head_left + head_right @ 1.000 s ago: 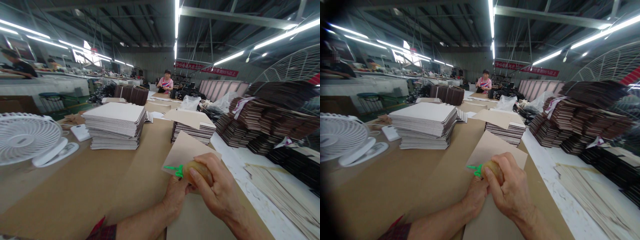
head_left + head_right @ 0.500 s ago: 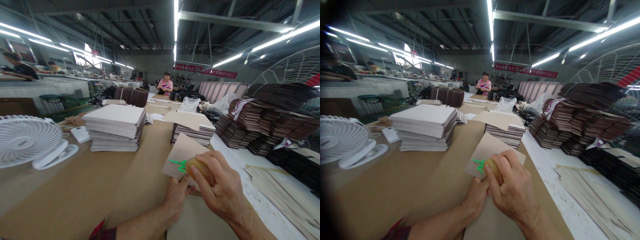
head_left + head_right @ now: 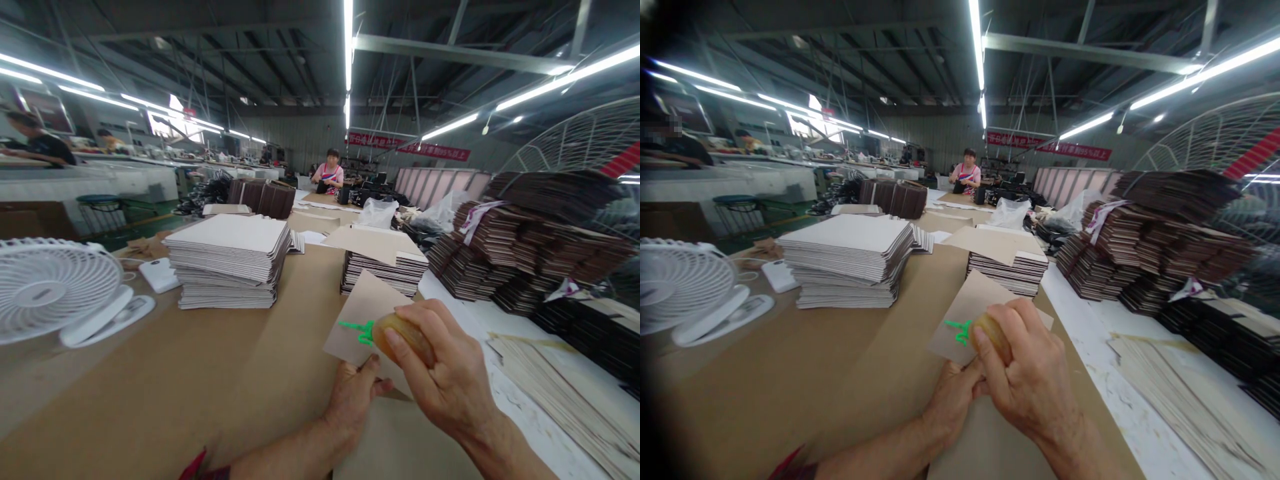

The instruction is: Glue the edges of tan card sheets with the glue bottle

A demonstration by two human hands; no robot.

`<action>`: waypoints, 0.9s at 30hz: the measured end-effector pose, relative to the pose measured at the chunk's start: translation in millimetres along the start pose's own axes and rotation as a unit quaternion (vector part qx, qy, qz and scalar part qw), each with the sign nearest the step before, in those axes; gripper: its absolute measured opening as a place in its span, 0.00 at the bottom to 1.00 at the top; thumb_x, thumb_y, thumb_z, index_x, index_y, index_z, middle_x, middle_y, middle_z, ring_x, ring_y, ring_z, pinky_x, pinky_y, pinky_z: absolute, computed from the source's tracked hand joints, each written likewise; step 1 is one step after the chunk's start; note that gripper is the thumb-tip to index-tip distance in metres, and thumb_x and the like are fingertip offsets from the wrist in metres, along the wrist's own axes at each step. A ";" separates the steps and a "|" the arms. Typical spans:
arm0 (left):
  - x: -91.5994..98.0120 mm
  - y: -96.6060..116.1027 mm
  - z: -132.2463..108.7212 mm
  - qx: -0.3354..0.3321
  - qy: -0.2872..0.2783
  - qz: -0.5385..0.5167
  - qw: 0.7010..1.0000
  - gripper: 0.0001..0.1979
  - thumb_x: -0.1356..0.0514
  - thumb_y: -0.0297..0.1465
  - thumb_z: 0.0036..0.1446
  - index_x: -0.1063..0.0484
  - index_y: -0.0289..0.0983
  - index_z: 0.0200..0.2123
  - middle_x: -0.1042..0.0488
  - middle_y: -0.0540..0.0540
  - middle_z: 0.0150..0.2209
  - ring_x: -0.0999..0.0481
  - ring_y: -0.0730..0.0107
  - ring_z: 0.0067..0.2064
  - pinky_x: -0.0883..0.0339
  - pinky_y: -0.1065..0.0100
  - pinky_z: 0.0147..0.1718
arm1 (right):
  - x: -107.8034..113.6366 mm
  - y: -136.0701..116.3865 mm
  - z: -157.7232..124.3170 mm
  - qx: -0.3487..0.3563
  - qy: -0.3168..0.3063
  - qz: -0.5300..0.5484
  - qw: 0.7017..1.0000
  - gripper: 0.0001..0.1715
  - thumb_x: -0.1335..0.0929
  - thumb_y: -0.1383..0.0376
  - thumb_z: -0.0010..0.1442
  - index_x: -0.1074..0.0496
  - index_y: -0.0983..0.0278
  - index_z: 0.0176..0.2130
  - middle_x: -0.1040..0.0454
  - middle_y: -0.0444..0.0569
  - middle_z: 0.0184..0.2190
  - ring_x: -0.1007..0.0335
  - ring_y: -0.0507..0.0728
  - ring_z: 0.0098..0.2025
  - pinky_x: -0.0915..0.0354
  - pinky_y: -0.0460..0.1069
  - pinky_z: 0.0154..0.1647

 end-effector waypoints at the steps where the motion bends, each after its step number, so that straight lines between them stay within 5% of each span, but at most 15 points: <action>1: -1.5 1.8 -0.9 0.002 -0.004 0.001 1.000 0.23 0.33 0.41 0.51 0.25 0.37 0.48 0.23 0.42 0.46 0.25 0.63 0.36 0.31 0.67 0.33 | -2.4 -2.1 -1.5 0.003 -0.011 0.009 1.000 0.07 0.36 0.63 0.64 0.35 0.61 0.44 0.33 0.48 0.38 0.34 0.55 0.36 0.35 0.50 0.33; 7: -9.5 15.1 -6.6 0.000 -0.011 0.010 1.000 0.18 0.33 0.41 0.50 0.22 0.36 0.40 0.21 0.43 0.39 0.24 0.62 0.37 0.32 0.67 0.37 | -11.3 -13.1 -12.8 0.020 -0.038 0.041 0.998 0.09 0.36 0.65 0.64 0.35 0.62 0.46 0.34 0.50 0.38 0.33 0.56 0.37 0.33 0.51 0.35; 14: -3.3 9.5 -5.2 0.015 0.017 0.024 0.999 0.22 0.31 0.45 0.45 0.23 0.33 0.37 0.22 0.43 0.35 0.26 0.64 0.33 0.34 0.70 0.28 | 2.2 -6.6 -9.4 0.041 0.029 -0.019 0.999 0.11 0.34 0.65 0.62 0.34 0.64 0.46 0.34 0.52 0.40 0.33 0.56 0.38 0.33 0.50 0.34; 19: -5.5 11.4 -5.1 0.014 0.009 0.025 1.000 0.19 0.32 0.41 0.49 0.23 0.35 0.40 0.23 0.46 0.31 0.27 0.65 0.32 0.35 0.71 0.27 | -1.3 -12.9 -10.6 0.050 0.003 -0.007 0.999 0.10 0.35 0.66 0.63 0.34 0.64 0.46 0.35 0.51 0.38 0.34 0.55 0.36 0.33 0.50 0.32; 23: -7.3 12.4 -5.3 0.007 -0.002 0.020 1.000 0.17 0.33 0.40 0.51 0.24 0.37 0.42 0.23 0.46 0.34 0.26 0.65 0.35 0.33 0.70 0.32 | -3.3 -15.9 -11.9 0.050 -0.023 0.023 0.998 0.10 0.35 0.67 0.63 0.34 0.64 0.46 0.35 0.51 0.37 0.34 0.54 0.35 0.33 0.49 0.32; 27: -5.3 9.5 -5.2 0.013 0.006 0.022 1.000 0.20 0.32 0.43 0.48 0.24 0.35 0.41 0.23 0.43 0.38 0.25 0.60 0.37 0.31 0.66 0.33 | 4.5 -10.1 -9.4 0.045 0.016 -0.012 0.999 0.11 0.34 0.67 0.62 0.34 0.63 0.47 0.34 0.51 0.39 0.34 0.55 0.37 0.34 0.49 0.33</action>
Point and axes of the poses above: each hand's wrist, its own z-axis towards the middle knuckle, its own x-axis out of the back of the hand, y = z × x, the point moved 7 cm from there along z, towards the middle knuckle
